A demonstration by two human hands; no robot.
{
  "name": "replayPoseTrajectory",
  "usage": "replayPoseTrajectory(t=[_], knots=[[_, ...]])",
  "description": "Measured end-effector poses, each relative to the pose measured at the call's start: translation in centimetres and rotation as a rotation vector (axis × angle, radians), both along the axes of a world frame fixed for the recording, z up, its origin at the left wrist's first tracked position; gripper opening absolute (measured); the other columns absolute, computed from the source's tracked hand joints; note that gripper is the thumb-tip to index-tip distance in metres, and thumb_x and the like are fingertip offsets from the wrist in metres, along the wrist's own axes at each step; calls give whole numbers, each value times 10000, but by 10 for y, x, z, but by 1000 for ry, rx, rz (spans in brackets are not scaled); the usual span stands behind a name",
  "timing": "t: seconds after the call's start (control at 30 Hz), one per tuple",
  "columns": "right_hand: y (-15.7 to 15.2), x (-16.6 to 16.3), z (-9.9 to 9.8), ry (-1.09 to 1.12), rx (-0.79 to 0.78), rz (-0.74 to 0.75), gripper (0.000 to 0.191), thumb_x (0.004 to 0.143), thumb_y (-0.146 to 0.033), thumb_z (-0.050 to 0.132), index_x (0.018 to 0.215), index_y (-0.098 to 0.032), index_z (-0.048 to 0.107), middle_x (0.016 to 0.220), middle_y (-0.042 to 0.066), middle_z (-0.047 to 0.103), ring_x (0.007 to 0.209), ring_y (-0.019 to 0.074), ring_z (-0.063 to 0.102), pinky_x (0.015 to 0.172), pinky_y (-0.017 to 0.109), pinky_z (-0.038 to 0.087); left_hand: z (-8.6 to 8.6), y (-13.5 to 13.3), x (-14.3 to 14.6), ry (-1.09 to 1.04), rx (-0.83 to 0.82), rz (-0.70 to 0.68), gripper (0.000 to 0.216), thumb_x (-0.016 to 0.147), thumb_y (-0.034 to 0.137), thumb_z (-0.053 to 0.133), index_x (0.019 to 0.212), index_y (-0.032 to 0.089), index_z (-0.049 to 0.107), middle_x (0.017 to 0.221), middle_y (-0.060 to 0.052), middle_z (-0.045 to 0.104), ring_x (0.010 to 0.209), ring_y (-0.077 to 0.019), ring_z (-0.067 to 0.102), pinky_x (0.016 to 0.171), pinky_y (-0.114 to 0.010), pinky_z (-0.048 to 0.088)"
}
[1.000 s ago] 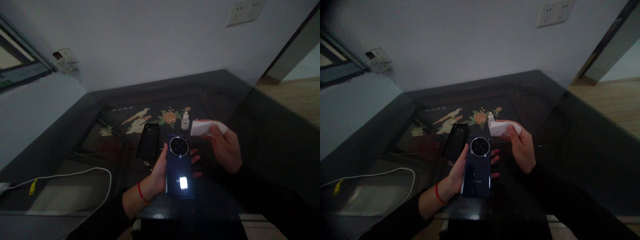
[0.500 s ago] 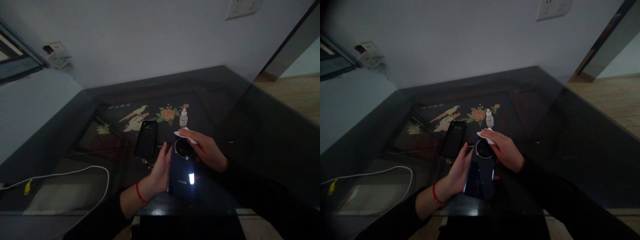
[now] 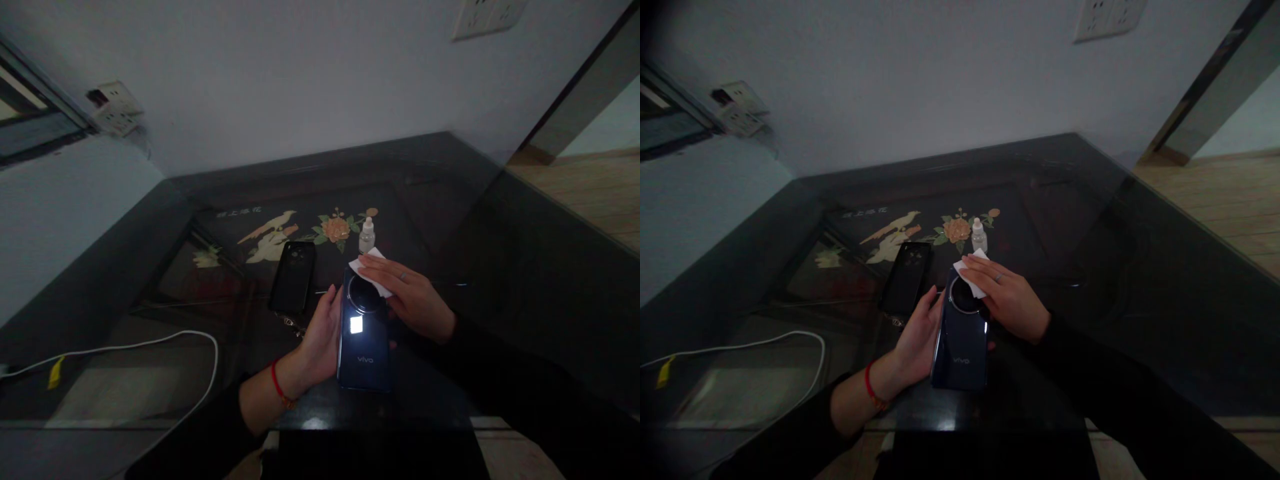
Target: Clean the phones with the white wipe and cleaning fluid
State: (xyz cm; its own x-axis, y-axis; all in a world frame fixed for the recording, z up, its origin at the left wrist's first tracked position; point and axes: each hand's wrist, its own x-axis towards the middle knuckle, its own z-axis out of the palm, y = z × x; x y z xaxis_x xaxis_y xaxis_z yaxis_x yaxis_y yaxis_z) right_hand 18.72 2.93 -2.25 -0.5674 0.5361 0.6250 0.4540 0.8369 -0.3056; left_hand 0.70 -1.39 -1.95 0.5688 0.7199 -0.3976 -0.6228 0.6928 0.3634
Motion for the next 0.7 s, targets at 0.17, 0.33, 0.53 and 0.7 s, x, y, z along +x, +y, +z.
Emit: replayPoseTrajectory(t=[0.17,0.33,0.53,0.7], knots=[[-4,-8,-5,-26,55,143,445,917,-57,427,1345,-158,492,1327,131,596,1325,196,464,1093,453,425,-1,1,0,18,-40,27,399,943,422,337,1005,198,661,854,-55,706,844,-243,671,933,-512,436],[-2,-2,-2,48,7,39,433,924,-45,403,1332,-154,502,1332,150,587,1303,195,494,1101,488,405,4,2,-1,-2,-18,-37,490,949,379,268,932,142,697,883,-96,726,811,-227,677,912,-476,460],[-3,1,4,84,27,42,440,930,-58,435,1352,-176,478,1346,147,576,1315,200,479,1098,494,414,6,1,-2,-8,-40,-66,493,956,383,281,843,160,706,794,-67,729,698,-203,675,927,-467,455],[-3,-6,2,30,56,-5,413,941,-61,426,1338,-159,486,1349,158,570,1325,206,466,1098,500,411,-4,2,-4,-61,-66,-93,415,909,427,396,932,138,693,857,-99,727,808,-245,680,897,-463,474]])
